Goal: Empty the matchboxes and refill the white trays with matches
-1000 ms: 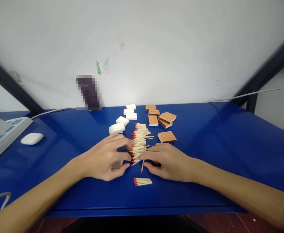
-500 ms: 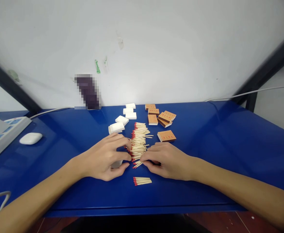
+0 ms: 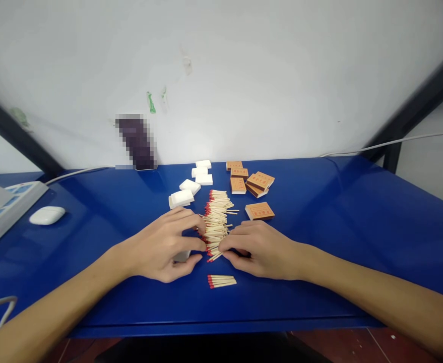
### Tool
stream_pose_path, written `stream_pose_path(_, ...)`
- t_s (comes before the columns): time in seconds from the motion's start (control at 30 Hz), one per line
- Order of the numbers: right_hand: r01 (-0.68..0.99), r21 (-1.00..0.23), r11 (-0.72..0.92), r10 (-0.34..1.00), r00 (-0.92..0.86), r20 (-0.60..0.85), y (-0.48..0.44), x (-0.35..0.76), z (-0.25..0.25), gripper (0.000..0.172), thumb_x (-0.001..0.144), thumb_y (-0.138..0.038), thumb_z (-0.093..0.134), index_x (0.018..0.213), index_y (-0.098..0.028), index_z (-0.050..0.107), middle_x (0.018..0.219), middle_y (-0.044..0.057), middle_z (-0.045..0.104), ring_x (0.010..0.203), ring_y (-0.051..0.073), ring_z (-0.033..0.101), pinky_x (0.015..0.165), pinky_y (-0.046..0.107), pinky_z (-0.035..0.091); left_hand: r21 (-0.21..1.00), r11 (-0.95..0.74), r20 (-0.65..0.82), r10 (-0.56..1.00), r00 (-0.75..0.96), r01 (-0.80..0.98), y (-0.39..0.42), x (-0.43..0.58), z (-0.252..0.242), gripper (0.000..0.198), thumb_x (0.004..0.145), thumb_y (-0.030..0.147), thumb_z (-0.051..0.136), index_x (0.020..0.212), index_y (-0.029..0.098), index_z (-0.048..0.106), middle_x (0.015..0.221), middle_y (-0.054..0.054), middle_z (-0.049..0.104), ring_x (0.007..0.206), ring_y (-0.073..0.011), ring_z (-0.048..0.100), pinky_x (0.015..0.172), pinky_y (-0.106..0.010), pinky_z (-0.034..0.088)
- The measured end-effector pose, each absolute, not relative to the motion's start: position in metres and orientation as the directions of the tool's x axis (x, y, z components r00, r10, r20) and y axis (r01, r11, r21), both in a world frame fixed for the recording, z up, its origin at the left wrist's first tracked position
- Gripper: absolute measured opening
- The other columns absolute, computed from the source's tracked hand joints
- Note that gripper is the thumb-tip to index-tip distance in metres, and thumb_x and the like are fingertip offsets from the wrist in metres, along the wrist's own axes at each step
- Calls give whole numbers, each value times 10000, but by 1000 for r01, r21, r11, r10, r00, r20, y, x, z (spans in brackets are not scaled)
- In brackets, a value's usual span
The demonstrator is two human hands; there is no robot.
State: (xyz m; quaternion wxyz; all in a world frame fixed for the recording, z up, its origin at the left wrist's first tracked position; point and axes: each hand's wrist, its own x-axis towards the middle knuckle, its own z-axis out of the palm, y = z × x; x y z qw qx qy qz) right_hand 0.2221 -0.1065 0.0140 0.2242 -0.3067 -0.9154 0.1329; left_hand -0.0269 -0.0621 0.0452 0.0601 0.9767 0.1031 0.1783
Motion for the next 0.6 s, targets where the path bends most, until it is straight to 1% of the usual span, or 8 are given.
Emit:
stream_pose_path(0.27, 489, -386, 783, 612, -716, 336, -107, 223, 12, 164, 910, -148, 537, 902, -183, 697, 668, -23, 631, 588, 114, 481, 658, 258, 355, 150, -974, 326, 210, 922, 169, -62, -25, 45, 202, 861, 199, 599, 1025, 221, 715, 1028, -68, 616, 911, -203, 549, 880, -393, 424)
stream_pose_path(0.37, 501, -381, 777, 620, -715, 323, -107, 223, 12, 174, 913, -152, 532, 890, -183, 702, 684, -14, 651, 598, 119, 503, 656, 262, 361, 144, -975, 317, 209, 925, 171, -62, -25, 44, 217, 858, 206, 601, 1046, 226, 709, 1020, -68, 605, 904, -205, 540, 898, -403, 410)
stream_pose_path(0.5, 506, -389, 770, 627, -713, 314, -106, 222, 14, 174, 913, -145, 531, 872, -181, 697, 720, -4, 680, 626, 123, 540, 666, 265, 373, 135, -975, 299, 210, 931, 177, -62, -25, 43, 207, 857, 220, 601, 1030, 229, 716, 991, -62, 583, 889, -203, 523, 917, -412, 393)
stream_pose_path(0.6, 502, -384, 775, 622, -712, 326, -106, 221, 14, 169, 911, -141, 536, 862, -179, 693, 719, -4, 683, 623, 123, 540, 666, 265, 372, 121, -976, 295, 208, 933, 179, -63, -24, 43, 202, 861, 224, 593, 1018, 223, 720, 937, -53, 564, 862, -198, 515, 929, -419, 381)
